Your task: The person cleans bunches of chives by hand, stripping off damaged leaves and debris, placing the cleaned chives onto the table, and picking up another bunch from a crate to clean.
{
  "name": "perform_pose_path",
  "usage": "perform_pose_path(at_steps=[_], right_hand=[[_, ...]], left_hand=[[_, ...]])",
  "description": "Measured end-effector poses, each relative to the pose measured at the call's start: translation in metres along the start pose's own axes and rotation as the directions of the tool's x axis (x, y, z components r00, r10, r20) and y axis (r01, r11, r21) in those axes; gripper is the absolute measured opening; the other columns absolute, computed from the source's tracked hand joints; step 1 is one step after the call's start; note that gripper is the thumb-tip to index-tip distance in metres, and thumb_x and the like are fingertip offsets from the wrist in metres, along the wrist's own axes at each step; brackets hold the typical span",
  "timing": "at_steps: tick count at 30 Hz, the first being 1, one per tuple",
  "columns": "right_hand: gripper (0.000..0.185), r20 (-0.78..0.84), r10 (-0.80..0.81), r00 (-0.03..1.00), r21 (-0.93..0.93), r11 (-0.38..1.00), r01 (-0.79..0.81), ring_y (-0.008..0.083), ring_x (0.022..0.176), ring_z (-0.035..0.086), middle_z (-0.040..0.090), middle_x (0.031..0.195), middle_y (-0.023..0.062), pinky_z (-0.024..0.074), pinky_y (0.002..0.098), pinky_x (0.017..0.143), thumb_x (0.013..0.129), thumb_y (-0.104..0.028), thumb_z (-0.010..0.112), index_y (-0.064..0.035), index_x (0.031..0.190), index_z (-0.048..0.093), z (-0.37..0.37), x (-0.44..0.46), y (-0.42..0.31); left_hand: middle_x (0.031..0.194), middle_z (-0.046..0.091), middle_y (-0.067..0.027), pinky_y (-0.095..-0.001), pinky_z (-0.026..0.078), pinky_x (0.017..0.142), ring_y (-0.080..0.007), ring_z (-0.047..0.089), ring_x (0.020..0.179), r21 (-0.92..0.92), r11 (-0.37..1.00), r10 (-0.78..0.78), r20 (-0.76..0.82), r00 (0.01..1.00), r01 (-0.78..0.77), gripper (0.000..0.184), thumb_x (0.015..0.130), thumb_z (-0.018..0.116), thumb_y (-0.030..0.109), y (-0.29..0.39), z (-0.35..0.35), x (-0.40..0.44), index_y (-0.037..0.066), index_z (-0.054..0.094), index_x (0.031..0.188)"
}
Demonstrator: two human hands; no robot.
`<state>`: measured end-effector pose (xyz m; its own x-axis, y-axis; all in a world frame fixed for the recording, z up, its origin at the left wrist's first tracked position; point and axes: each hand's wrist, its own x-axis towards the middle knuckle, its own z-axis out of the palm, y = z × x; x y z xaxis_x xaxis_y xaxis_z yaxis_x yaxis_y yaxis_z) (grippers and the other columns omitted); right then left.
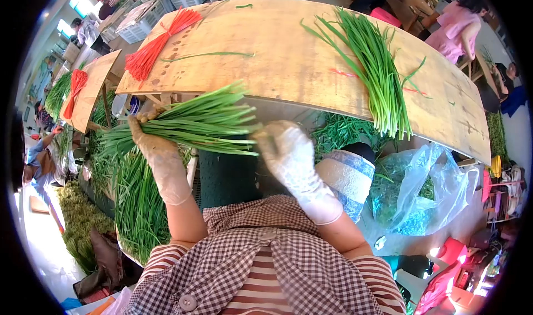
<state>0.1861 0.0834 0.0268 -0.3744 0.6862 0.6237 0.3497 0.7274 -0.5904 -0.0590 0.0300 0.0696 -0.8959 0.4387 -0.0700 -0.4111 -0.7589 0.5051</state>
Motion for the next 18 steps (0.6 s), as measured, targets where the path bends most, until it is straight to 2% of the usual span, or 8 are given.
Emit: perform_pose_path(at_steps=[4, 6, 7, 10, 12, 14, 15, 18], right_hand=[[0.007, 0.075, 0.203, 0.976, -0.467, 0.872, -0.145, 0.0325, 0.071, 0.063, 0.065, 0.078, 0.0147, 0.0519, 0.0403, 0.064, 0.08, -0.014, 0.067, -0.0077, 0.083, 0.066, -0.007, -0.027, 0.078], [0.011, 0.097, 0.275, 0.957, -0.412, 0.886, -0.213, 0.0331, 0.071, 0.063, 0.065, 0.079, 0.0158, 0.0518, 0.0394, 0.064, 0.08, -0.015, 0.068, -0.0067, 0.086, 0.068, -0.011, -0.04, 0.103], [0.014, 0.05, 0.315, 0.948, -0.194, 0.934, -0.3, 0.0305, 0.074, 0.065, 0.067, 0.079, 0.0128, 0.0524, 0.0372, 0.068, 0.078, -0.013, 0.07, -0.0085, 0.09, 0.07, -0.015, -0.026, 0.078], [0.023, -0.126, -0.066, 0.99, -0.093, 0.994, 0.054, 0.0267, 0.078, 0.066, 0.068, 0.085, 0.0086, 0.0532, 0.0354, 0.071, 0.076, -0.01, 0.071, -0.0119, 0.098, 0.07, -0.024, 0.005, 0.024], [0.034, -0.154, -0.246, 0.957, -0.238, 0.949, 0.206, 0.0227, 0.085, 0.066, 0.068, 0.095, 0.0034, 0.0531, 0.0349, 0.076, 0.074, -0.007, 0.073, -0.0154, 0.106, 0.068, -0.032, 0.026, -0.005], [0.044, -0.078, -0.208, 0.975, -0.155, 0.969, 0.194, 0.0208, 0.095, 0.062, 0.066, 0.102, 0.002, 0.0488, 0.0367, 0.086, 0.07, -0.015, 0.076, -0.0169, 0.113, 0.066, -0.028, 0.033, -0.019], [0.043, -0.019, -0.276, 0.961, -0.169, 0.948, 0.269, 0.0208, 0.093, 0.061, 0.065, 0.098, 0.0013, 0.0484, 0.0363, 0.085, 0.07, -0.016, 0.075, -0.0172, 0.111, 0.067, -0.023, 0.038, -0.021], [0.036, 0.06, -0.466, 0.883, -0.223, 0.856, 0.467, 0.0203, 0.089, 0.061, 0.062, 0.088, -0.0007, 0.0481, 0.0364, 0.083, 0.068, -0.016, 0.068, -0.0181, 0.104, 0.068, -0.005, 0.038, -0.005]], left_hand=[[0.061, 0.05, 0.0045, -0.0353, 0.051, 0.075, -0.0131, 0.051, 0.059, -0.077, 0.997, 0.025, 0.017, 1.0, -0.024, 0.033, 0.094, 0.057, 0.033, 0.02, -0.009, 0.017, 0.014, 0.048, 0.069], [0.062, 0.051, 0.0045, -0.0339, 0.05, 0.072, -0.0139, 0.051, 0.06, -0.117, 0.993, 0.021, 0.039, 0.999, -0.016, 0.032, 0.094, 0.058, 0.032, 0.021, -0.005, 0.015, 0.014, 0.049, 0.069], [0.063, 0.051, 0.0045, -0.0338, 0.05, 0.071, -0.014, 0.051, 0.06, -0.133, 0.991, 0.012, 0.054, 0.998, -0.005, 0.031, 0.094, 0.058, 0.032, 0.02, -0.004, 0.016, 0.014, 0.05, 0.069], [0.063, 0.051, 0.0045, -0.0341, 0.049, 0.07, -0.0141, 0.051, 0.061, -0.137, 0.99, -0.025, 0.067, 0.997, 0.034, 0.031, 0.094, 0.058, 0.032, 0.015, -0.002, 0.012, 0.014, 0.05, 0.069], [0.065, 0.052, 0.0027, -0.0362, 0.049, 0.074, -0.0148, 0.052, 0.063, -0.133, 0.988, -0.061, 0.105, 0.993, 0.074, 0.031, 0.093, 0.058, 0.034, 0.008, -0.004, 0.011, 0.014, 0.05, 0.071], [0.067, 0.055, -0.0008, -0.04, 0.05, 0.082, -0.0162, 0.054, 0.068, -0.124, 0.984, -0.102, 0.18, 0.978, 0.125, 0.029, 0.093, 0.057, 0.035, 0.001, -0.014, 0.014, 0.014, 0.05, 0.074], [0.07, 0.055, 0.0014, -0.045, 0.049, 0.089, -0.0141, 0.053, 0.067, 0.02, 0.998, -0.052, 0.017, 0.999, 0.052, 0.028, 0.092, 0.058, 0.037, -0.003, 0.006, -0.003, 0.016, 0.049, 0.076], [0.072, 0.055, 0.0036, -0.0473, 0.047, 0.094, -0.0122, 0.054, 0.069, -0.008, 0.994, -0.1, 0.267, 0.959, 0.106, 0.027, 0.092, 0.058, 0.038, -0.009, 0.002, -0.012, 0.017, 0.049, 0.078]])
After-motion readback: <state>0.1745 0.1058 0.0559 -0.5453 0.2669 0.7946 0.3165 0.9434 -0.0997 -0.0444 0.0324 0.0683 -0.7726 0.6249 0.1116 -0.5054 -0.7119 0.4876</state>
